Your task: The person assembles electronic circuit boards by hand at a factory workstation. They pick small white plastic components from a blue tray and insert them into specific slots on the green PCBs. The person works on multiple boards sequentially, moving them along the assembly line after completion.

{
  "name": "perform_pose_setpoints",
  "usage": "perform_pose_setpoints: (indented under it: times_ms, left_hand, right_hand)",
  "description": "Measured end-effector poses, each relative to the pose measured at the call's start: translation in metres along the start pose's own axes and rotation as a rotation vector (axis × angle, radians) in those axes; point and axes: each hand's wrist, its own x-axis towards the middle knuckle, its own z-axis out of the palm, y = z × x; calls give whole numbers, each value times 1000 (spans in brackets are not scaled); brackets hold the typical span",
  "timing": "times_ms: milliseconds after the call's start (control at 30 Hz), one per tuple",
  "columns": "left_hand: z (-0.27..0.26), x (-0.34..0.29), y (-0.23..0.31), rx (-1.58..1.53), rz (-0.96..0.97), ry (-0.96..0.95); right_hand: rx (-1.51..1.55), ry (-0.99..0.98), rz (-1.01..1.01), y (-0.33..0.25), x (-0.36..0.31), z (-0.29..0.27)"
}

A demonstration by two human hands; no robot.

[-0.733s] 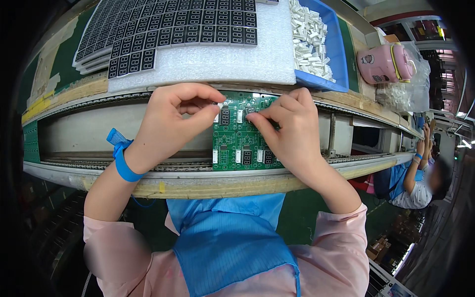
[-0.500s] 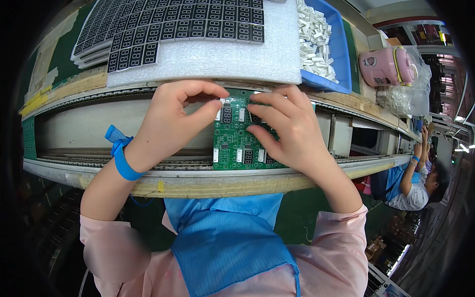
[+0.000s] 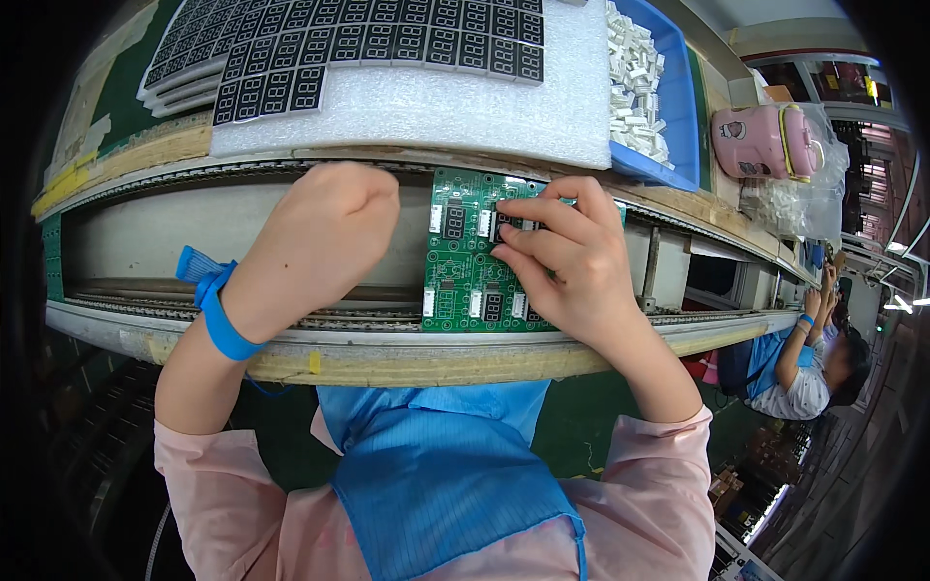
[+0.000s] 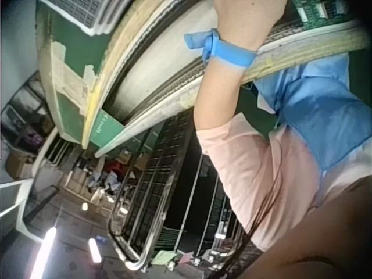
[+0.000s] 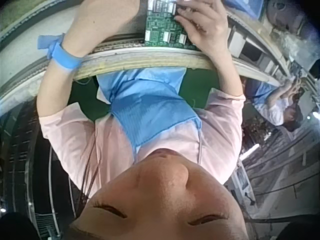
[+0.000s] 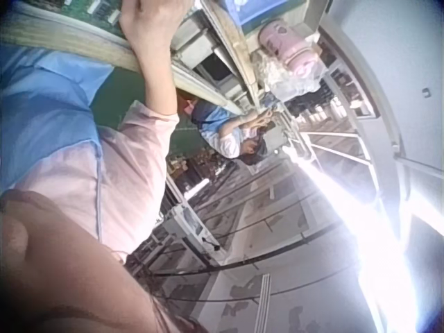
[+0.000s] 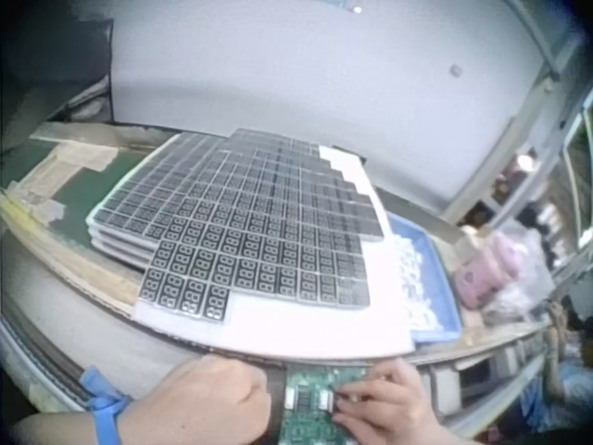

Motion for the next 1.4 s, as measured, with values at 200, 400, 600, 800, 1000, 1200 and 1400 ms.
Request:
perform_pose_setpoints:
  times_ms: [200,400,600,800,1000,1200,1400]
  left_hand:
    - [5,7,4,-180,-407,-403]
    - [19,7,-9,-333,-325,-318]
    - [18,9,-10,-354,-343,-357]
    - [21,7,-12,-344,-323,-322]
    - [18,8,-9,-348,-351,-346]
    - [18,9,-9,-355,-364,-363]
    - [16,10,-10,-380,-366,-368]
  right_hand:
    - [-36,13,1,-3,-1,2]
    - [-74,10,11,-6,-4,4]
    - [-144,5,-15,-10,-3,5]
    - [-121,-22,-5,-11,0,3]
    - [-31,-32,38,-9,0,2]
    - [-73,-34,3,-9,4,-1]
    - [-66,-38,-19,-7,1,1]
